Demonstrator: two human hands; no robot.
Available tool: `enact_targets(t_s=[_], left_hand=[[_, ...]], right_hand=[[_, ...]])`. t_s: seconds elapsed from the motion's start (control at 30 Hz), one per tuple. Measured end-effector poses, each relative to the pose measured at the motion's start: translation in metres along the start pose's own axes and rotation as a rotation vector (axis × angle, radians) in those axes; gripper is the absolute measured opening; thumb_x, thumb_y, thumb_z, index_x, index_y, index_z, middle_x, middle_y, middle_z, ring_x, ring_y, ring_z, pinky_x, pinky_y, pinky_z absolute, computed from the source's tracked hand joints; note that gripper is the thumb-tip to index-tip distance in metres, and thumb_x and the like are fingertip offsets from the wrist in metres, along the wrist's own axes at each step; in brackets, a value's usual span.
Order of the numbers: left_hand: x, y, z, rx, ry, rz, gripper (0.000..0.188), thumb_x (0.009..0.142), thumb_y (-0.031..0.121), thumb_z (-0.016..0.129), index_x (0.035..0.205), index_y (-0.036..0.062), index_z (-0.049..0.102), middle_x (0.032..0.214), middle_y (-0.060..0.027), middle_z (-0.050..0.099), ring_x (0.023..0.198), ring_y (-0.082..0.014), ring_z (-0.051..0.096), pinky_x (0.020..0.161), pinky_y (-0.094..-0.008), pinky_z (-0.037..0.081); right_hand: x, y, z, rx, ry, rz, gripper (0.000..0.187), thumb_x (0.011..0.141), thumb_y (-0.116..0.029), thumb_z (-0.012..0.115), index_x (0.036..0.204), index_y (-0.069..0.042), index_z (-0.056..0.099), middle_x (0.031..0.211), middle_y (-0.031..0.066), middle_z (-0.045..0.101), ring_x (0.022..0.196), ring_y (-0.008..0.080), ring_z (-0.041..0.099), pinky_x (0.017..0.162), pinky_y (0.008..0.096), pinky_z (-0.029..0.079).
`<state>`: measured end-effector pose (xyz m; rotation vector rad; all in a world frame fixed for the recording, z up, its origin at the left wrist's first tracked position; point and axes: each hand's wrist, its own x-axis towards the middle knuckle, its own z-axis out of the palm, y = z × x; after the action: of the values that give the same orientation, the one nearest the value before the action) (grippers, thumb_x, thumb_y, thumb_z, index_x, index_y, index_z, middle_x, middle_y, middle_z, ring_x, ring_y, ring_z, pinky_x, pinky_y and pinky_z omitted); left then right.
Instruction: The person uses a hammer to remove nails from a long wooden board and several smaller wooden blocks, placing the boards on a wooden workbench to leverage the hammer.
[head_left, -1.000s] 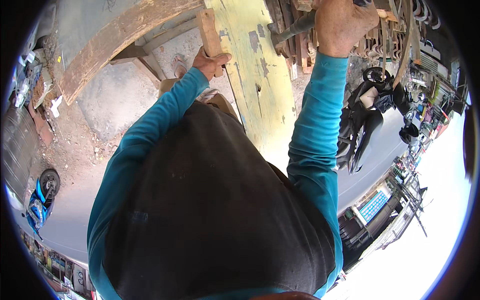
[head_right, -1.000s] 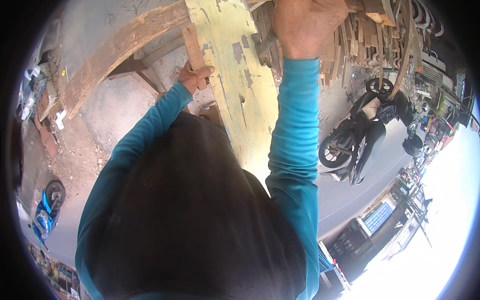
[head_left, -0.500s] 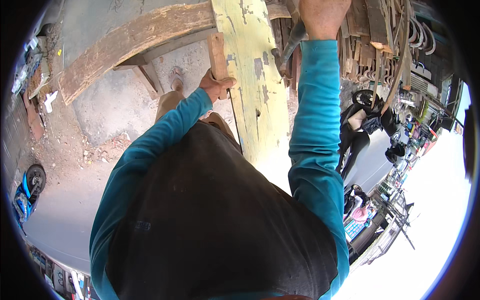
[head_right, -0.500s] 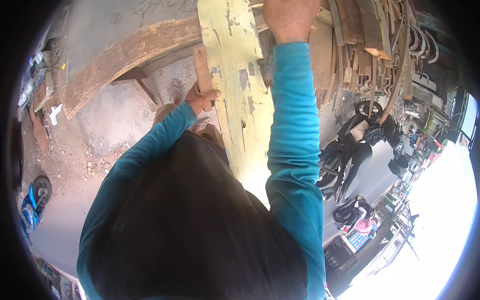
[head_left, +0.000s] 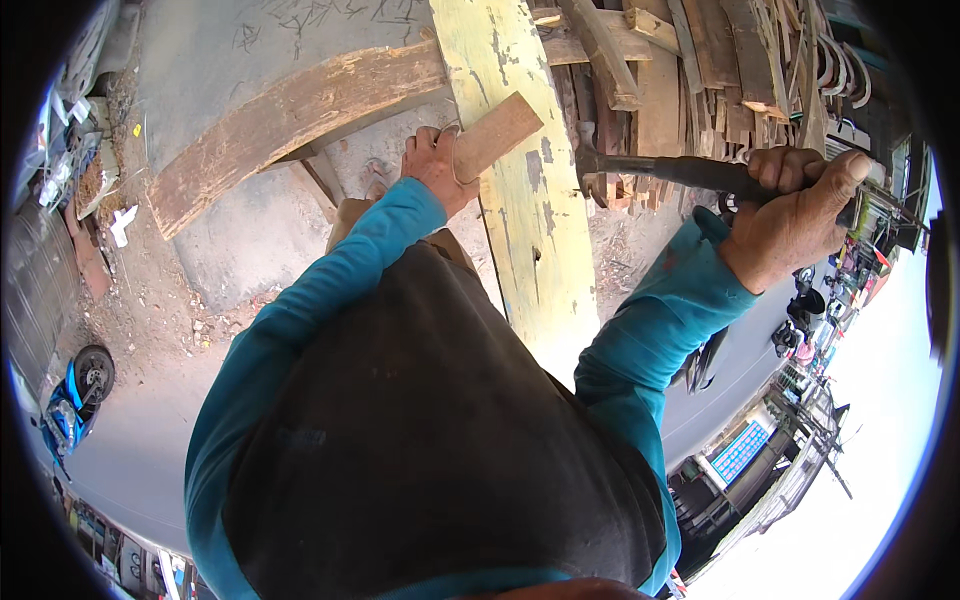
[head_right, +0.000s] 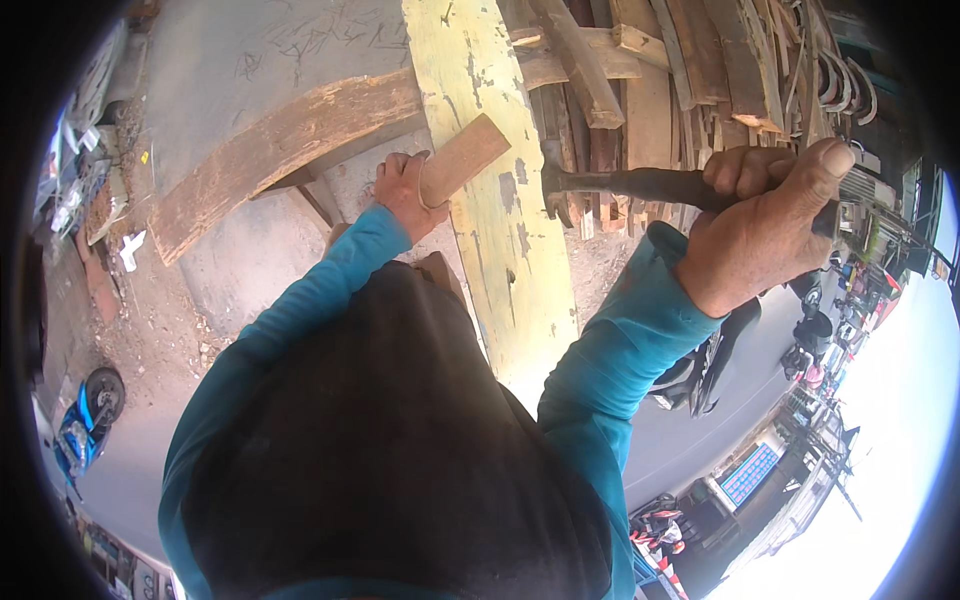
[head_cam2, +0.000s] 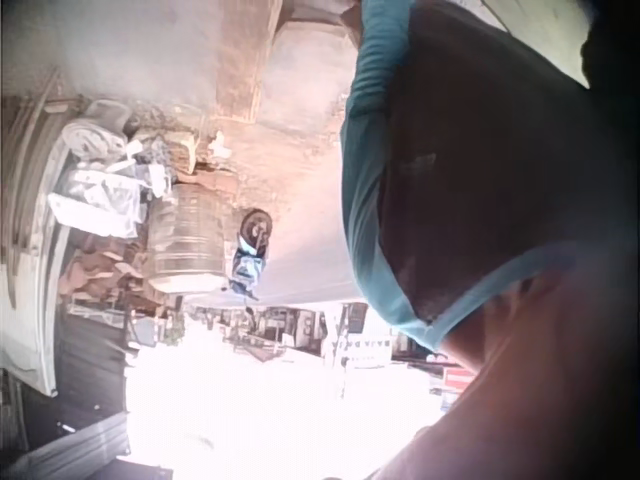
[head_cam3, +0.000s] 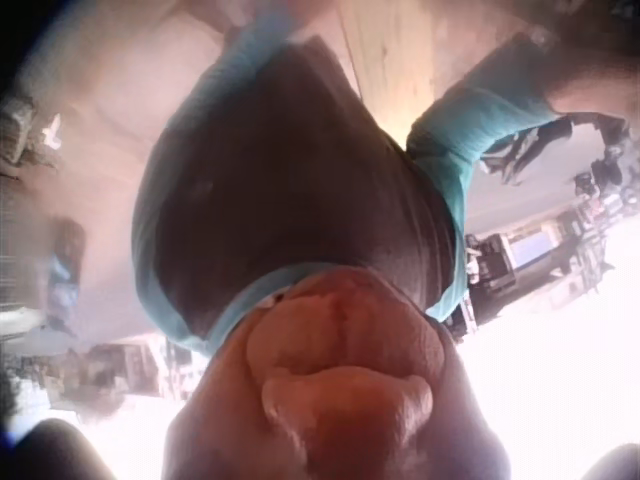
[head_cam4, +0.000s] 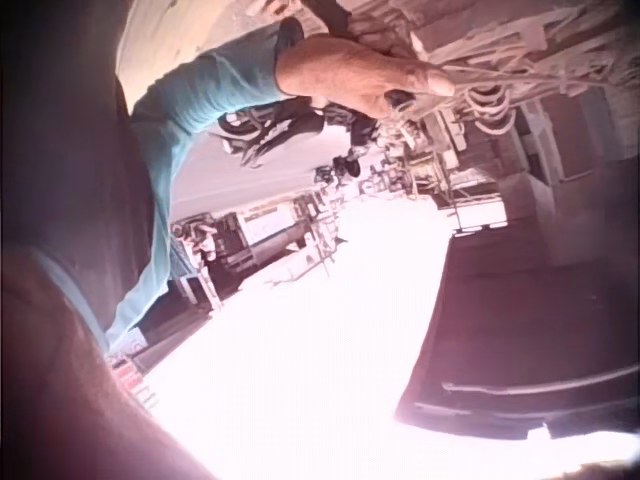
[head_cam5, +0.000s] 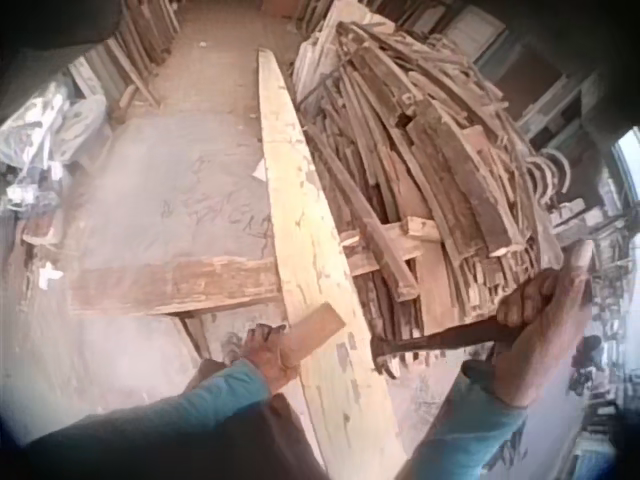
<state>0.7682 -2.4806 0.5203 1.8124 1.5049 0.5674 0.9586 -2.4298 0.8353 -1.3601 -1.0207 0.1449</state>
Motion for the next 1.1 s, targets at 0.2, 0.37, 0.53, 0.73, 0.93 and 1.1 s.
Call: enact_targets(t_s=[0.2, 0.37, 0.53, 0.73, 0.93, 1.1], left_hand=[[0.024, 0.043, -0.006, 0.091, 0.045, 0.320, 0.089, 0.068, 0.035, 0.084, 0.142, 0.0075, 0.045, 0.134, -0.0178, 0.044, 0.123, -0.0410, 0.041, 0.102, -0.0490, 0.040], [0.024, 0.079, -0.012, -0.248, -0.052, 0.466, 0.063, 0.083, 0.031, 0.077, 0.136, 0.0087, 0.052, 0.132, -0.0169, 0.050, 0.123, -0.0361, 0.046, 0.106, -0.0451, 0.041], [0.020, 0.087, -0.004, -0.336, -0.230, 0.606, 0.023, 0.094, 0.024, 0.065, 0.104, 0.0048, 0.071, 0.102, -0.0130, 0.066, 0.101, -0.0311, 0.061, 0.093, -0.0399, 0.048], [-0.015, 0.089, -0.035, -0.809, -0.527, 0.107, 0.039, 0.105, 0.034, 0.048, 0.106, 0.0028, 0.071, 0.087, -0.0077, 0.065, 0.082, -0.0146, 0.060, 0.081, -0.0312, 0.049], [0.007, 0.049, -0.040, -1.009, -0.438, 0.040, 0.041, 0.106, 0.033, 0.046, 0.106, -0.0002, 0.069, 0.087, -0.0053, 0.066, 0.082, -0.0126, 0.058, 0.079, -0.0291, 0.051], [0.043, 0.011, -0.046, -1.126, -0.364, -0.039, 0.042, 0.106, 0.034, 0.046, 0.104, -0.0005, 0.069, 0.087, -0.0048, 0.065, 0.081, -0.0127, 0.058, 0.078, -0.0289, 0.050]], right_hand=[[0.021, -0.001, -0.048, 0.149, 0.120, 0.041, 0.054, 0.095, -0.052, 0.063, 0.076, -0.008, 0.038, 0.062, 0.0024, 0.034, 0.053, 0.0170, 0.042, 0.050, 0.0346, 0.044], [0.018, 0.012, -0.086, 0.179, 0.198, 0.074, 0.051, 0.096, -0.053, 0.059, 0.081, -0.009, 0.037, 0.063, 0.0019, 0.033, 0.054, 0.0172, 0.041, 0.055, 0.0354, 0.045], [0.009, 0.014, -0.101, 0.310, 0.311, 0.084, 0.050, 0.097, -0.051, 0.059, 0.080, -0.010, 0.037, 0.062, 0.0020, 0.034, 0.053, 0.0166, 0.040, 0.054, 0.0349, 0.045], [-0.018, 0.039, -0.086, 0.291, 0.374, 0.091, 0.053, 0.095, -0.050, 0.064, 0.080, -0.002, 0.047, 0.061, 0.0043, 0.039, 0.054, 0.0168, 0.044, 0.052, 0.0318, 0.046], [-0.025, 0.047, -0.076, 0.180, 0.387, 0.162, 0.048, 0.097, -0.043, 0.065, 0.085, 0.002, 0.054, 0.059, 0.0032, 0.039, 0.053, 0.0142, 0.041, 0.050, 0.0300, 0.038], [-0.036, 0.060, -0.062, 0.085, 0.359, 0.216, 0.046, 0.095, -0.042, 0.068, 0.084, 0.000, 0.053, 0.059, 0.0014, 0.037, 0.051, 0.0112, 0.038, 0.047, 0.0279, 0.034]])
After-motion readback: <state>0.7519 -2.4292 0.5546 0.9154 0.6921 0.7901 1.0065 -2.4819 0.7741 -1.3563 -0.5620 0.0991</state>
